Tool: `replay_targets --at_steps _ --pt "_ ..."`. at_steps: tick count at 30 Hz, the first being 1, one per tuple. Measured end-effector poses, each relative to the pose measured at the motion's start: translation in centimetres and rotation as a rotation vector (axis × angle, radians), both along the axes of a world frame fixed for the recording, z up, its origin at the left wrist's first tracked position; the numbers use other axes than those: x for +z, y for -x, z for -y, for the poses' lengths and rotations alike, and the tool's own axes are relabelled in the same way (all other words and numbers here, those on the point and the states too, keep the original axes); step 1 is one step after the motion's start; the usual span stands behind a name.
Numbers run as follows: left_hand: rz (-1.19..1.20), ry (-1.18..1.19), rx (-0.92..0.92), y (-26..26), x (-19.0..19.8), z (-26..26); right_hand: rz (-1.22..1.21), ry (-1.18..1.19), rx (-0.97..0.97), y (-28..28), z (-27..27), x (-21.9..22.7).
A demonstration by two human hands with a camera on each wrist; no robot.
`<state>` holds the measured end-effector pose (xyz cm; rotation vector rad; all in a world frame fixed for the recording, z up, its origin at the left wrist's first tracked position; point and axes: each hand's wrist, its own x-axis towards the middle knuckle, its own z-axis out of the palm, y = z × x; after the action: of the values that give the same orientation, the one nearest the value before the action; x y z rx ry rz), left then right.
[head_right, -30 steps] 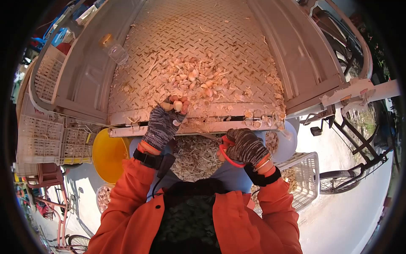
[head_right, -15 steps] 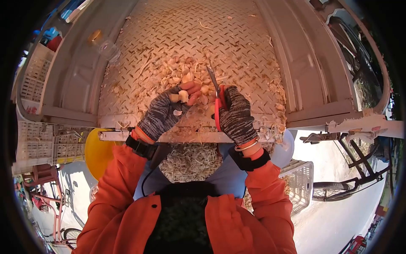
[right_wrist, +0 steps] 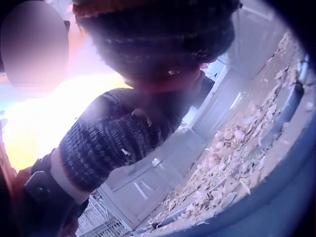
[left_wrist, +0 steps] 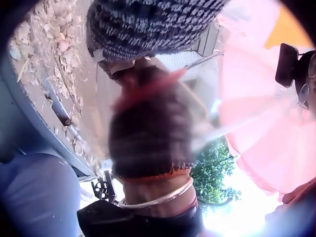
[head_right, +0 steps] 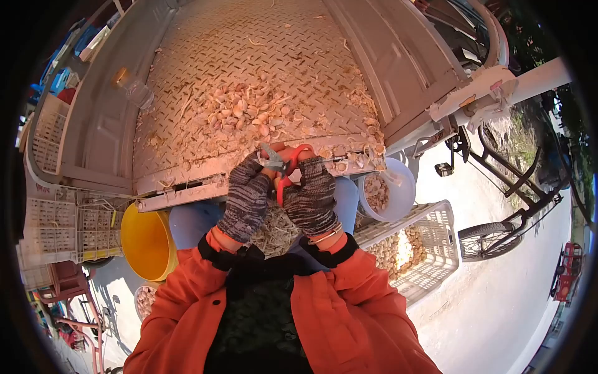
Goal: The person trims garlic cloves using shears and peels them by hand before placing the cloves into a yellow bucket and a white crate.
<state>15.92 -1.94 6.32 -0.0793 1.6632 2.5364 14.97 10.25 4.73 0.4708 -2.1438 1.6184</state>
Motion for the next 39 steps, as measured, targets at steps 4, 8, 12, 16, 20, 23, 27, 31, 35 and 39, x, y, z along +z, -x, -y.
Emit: replay_targets --at_steps 4,8,12,16,20,23,27,31,35,39 --pt "0.034 -0.249 -0.184 -0.9 -1.4 -0.7 0.461 0.467 0.330 -0.9 -3.3 1.3" --pt "0.032 -0.174 -0.270 -2.4 0.8 -1.0 0.529 0.617 0.180 -2.8 -7.2 1.0" --pt "0.131 -0.022 -0.028 -2.6 -3.4 2.3 0.228 0.101 -0.350 -7.5 -14.5 1.9" --pt "0.189 0.086 0.065 -2.9 -6.4 4.9 0.215 0.084 -0.860 -13.4 -21.8 2.3" --pt "0.005 0.373 0.153 -0.1 -4.0 7.2 0.406 -0.751 -1.031 -17.6 -28.0 -7.8" --pt "-0.067 0.546 0.249 3.7 -4.3 8.7 0.283 -0.426 -0.892 -14.7 -25.3 -9.8" --pt "-0.516 1.208 0.101 9.7 -7.8 8.2 0.485 0.026 -0.295 -3.9 -11.0 -1.2" --pt "-0.458 1.396 -0.055 11.2 -4.9 6.1 0.344 -0.143 -0.060 6.2 -5.1 -3.4" --pt "-0.343 1.288 -0.152 12.2 -5.0 6.3 0.246 -0.280 0.034 10.3 0.1 -3.5" --pt "-0.326 1.334 -0.187 13.3 -5.9 8.5 0.336 -0.214 0.139 11.1 1.9 -4.0"
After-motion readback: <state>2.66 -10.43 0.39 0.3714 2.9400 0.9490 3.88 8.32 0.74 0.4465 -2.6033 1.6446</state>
